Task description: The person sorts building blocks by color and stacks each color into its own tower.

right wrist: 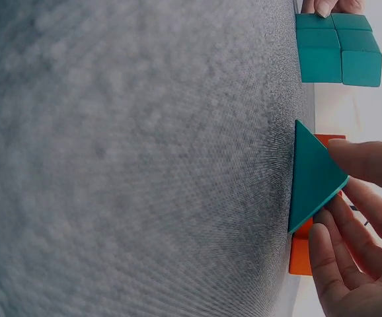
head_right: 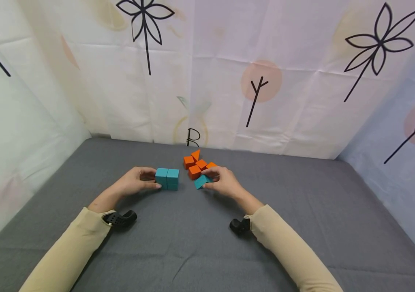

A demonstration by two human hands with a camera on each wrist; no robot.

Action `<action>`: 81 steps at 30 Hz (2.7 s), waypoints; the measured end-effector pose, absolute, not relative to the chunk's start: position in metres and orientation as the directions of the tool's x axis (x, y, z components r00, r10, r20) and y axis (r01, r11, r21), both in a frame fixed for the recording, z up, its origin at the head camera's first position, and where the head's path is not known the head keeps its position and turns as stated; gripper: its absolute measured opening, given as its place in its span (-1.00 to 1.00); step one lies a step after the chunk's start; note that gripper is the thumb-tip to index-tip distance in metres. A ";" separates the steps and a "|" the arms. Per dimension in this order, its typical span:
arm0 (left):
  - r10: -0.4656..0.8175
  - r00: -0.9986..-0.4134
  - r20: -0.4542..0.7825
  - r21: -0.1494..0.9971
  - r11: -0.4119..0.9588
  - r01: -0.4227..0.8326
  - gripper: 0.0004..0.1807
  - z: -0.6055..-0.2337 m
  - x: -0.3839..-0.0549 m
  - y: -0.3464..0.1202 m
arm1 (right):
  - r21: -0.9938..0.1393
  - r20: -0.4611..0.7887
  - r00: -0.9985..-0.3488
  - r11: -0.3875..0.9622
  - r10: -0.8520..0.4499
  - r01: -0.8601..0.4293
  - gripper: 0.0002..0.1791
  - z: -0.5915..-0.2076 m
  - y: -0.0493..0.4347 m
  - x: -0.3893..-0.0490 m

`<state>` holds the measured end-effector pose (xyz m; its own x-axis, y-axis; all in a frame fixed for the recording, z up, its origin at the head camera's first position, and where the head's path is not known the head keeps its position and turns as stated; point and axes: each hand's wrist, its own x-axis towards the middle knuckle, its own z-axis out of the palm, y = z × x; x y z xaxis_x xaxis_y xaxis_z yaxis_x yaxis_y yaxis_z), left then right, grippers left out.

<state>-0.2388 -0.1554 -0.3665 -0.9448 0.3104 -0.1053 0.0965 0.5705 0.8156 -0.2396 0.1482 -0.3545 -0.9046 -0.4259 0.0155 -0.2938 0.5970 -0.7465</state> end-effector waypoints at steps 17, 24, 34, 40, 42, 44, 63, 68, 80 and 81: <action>0.316 -0.944 -0.096 0.813 0.572 0.108 -0.49 -0.368 -0.240 -0.155 | -0.738 0.005 -0.914 0.616 -0.405 -0.277 -0.56 -0.356 0.147 -0.239; 0.310 -0.946 -0.097 0.814 0.572 0.104 -0.50 -0.369 -0.240 -0.155 | -0.775 0.009 -0.921 0.580 -0.388 -0.252 -0.55 -0.356 0.144 -0.237; 0.320 -0.944 -0.083 0.812 0.570 0.122 -0.50 -0.369 -0.239 -0.156 | -0.826 0.034 -0.928 0.513 -0.370 -0.235 -0.55 -0.355 0.136 -0.236; 0.326 -0.943 -0.072 0.818 0.560 0.131 -0.51 -0.367 -0.239 -0.156 | -0.848 0.096 -0.920 0.452 -0.380 -0.276 -0.54 -0.351 0.132 -0.237; 0.325 -0.943 -0.072 0.820 0.558 0.129 -0.51 -0.367 -0.239 -0.156 | -0.853 0.114 -0.920 0.437 -0.376 -0.284 -0.53 -0.349 0.130 -0.237; 0.323 -0.943 -0.075 0.823 0.554 0.125 -0.51 -0.367 -0.239 -0.156 | -0.854 0.131 -0.919 0.427 -0.373 -0.295 -0.53 -0.347 0.128 -0.237; 0.326 -0.943 -0.074 0.825 0.552 0.126 -0.53 -0.367 -0.238 -0.156 | -0.865 0.243 -0.915 0.355 -0.323 -0.355 -0.55 -0.338 0.104 -0.240; 0.324 -0.943 -0.077 0.820 0.558 0.125 -0.53 -0.367 -0.238 -0.156 | -0.868 0.273 -0.896 0.312 -0.351 -0.387 -0.57 -0.338 0.095 -0.240; 0.324 -0.942 -0.084 0.818 0.562 0.121 -0.53 -0.367 -0.239 -0.156 | -0.882 0.257 -0.880 0.276 -0.399 -0.382 -0.58 -0.341 0.075 -0.239; 0.325 -0.942 -0.082 0.819 0.561 0.122 -0.53 -0.367 -0.239 -0.156 | -0.882 0.257 -0.878 0.273 -0.404 -0.384 -0.59 -0.341 0.073 -0.239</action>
<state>-0.2389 -0.1559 -0.3668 -0.9422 0.3248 -0.0823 0.1220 0.5614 0.8185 -0.2393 0.0732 -0.3415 -0.8779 -0.4040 0.2570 -0.3840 0.2735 -0.8819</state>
